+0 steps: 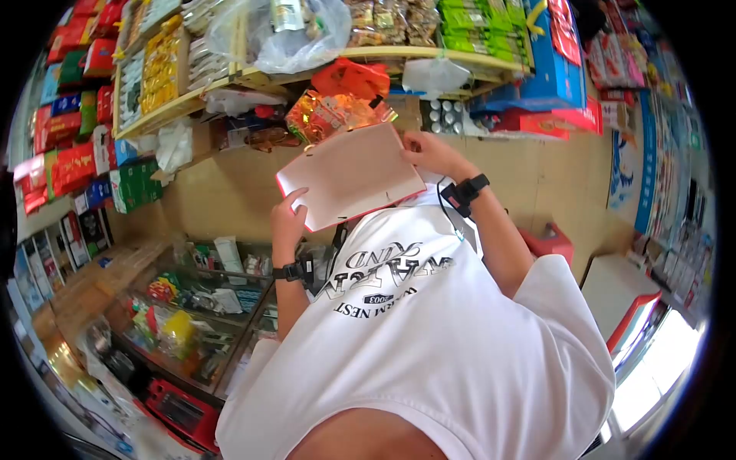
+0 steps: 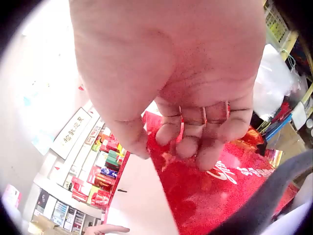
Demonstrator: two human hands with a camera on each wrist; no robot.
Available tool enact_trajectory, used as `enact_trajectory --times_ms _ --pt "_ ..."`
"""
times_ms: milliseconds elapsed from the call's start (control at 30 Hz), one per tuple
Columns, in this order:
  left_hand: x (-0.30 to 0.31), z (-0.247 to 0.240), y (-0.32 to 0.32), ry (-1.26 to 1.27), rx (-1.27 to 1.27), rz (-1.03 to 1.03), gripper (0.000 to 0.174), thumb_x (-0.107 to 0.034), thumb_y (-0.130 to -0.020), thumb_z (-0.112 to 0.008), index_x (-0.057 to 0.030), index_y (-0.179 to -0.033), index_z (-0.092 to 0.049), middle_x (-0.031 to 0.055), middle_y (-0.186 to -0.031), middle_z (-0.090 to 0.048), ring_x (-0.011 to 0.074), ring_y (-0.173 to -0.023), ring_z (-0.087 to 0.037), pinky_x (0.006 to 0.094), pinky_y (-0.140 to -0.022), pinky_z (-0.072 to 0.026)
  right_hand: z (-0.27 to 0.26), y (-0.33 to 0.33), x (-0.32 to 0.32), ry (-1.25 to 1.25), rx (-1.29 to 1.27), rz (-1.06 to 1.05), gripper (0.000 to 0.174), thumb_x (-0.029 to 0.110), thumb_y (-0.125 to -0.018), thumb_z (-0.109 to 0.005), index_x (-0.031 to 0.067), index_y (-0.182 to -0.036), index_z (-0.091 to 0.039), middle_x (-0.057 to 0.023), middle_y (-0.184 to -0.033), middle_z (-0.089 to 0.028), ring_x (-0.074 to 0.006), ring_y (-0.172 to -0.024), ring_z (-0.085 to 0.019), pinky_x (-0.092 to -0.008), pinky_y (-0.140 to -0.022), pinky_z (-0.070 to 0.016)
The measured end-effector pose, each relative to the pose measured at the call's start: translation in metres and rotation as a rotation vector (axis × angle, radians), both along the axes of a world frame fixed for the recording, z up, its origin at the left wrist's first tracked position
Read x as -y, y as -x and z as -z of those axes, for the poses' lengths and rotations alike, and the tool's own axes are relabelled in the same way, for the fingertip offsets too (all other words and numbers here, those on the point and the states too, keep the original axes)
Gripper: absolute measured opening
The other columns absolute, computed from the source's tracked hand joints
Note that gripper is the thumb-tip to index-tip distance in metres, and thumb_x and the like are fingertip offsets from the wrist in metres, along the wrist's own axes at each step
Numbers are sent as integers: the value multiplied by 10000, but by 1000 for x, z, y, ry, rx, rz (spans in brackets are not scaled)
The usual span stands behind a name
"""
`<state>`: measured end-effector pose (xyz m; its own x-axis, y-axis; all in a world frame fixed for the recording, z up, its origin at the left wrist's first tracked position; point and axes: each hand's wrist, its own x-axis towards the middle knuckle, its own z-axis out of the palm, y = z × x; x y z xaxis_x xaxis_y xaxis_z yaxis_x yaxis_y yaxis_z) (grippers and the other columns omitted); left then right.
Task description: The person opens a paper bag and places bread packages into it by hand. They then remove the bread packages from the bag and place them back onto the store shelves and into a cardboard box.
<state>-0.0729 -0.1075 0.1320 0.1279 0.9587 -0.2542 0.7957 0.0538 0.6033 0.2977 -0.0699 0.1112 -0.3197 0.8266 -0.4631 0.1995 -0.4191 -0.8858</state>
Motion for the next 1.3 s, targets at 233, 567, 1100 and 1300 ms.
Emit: enact_trajectory --times_ms 233,567,1100,1300 --pt "12 0 3 179 38 -51 353 -71 -809 -556 -153 -1113 -715 194 -595 -504 285 -504 -478 394 -550 -429 14 -11 11 -217 255 9 226 176 -821 -618 -2 -773 -488 -76 -638 -469 -173 -600 -430 -343 -558 -379" --pt "23 -4 -64 194 -16 -246 353 -61 -830 -548 -148 -1141 -690 212 -683 -558 272 -547 -519 380 -583 -445 20 -58 -25 -91 271 -245 248 214 -828 -614 -8 -760 -528 -111 -620 -497 -201 -579 -471 -365 -557 -394" --pt "21 -20 -25 108 -14 -217 226 -141 -862 -594 -150 -1064 -697 162 -831 -672 349 -729 -636 431 -670 -500 24 1 -54 -176 409 -323 303 255 -823 -592 -44 -787 -624 -197 -638 -606 -313 -576 -602 -409 -588 -467" --pt "37 30 75 68 4 -167 266 -108 -849 -594 -165 -1089 -694 174 -922 -690 370 -860 -655 454 -762 -520 5 89 -40 -183 369 -275 277 174 -847 -587 -67 -724 -526 -78 -562 -468 -111 -548 -451 -330 -523 -382"
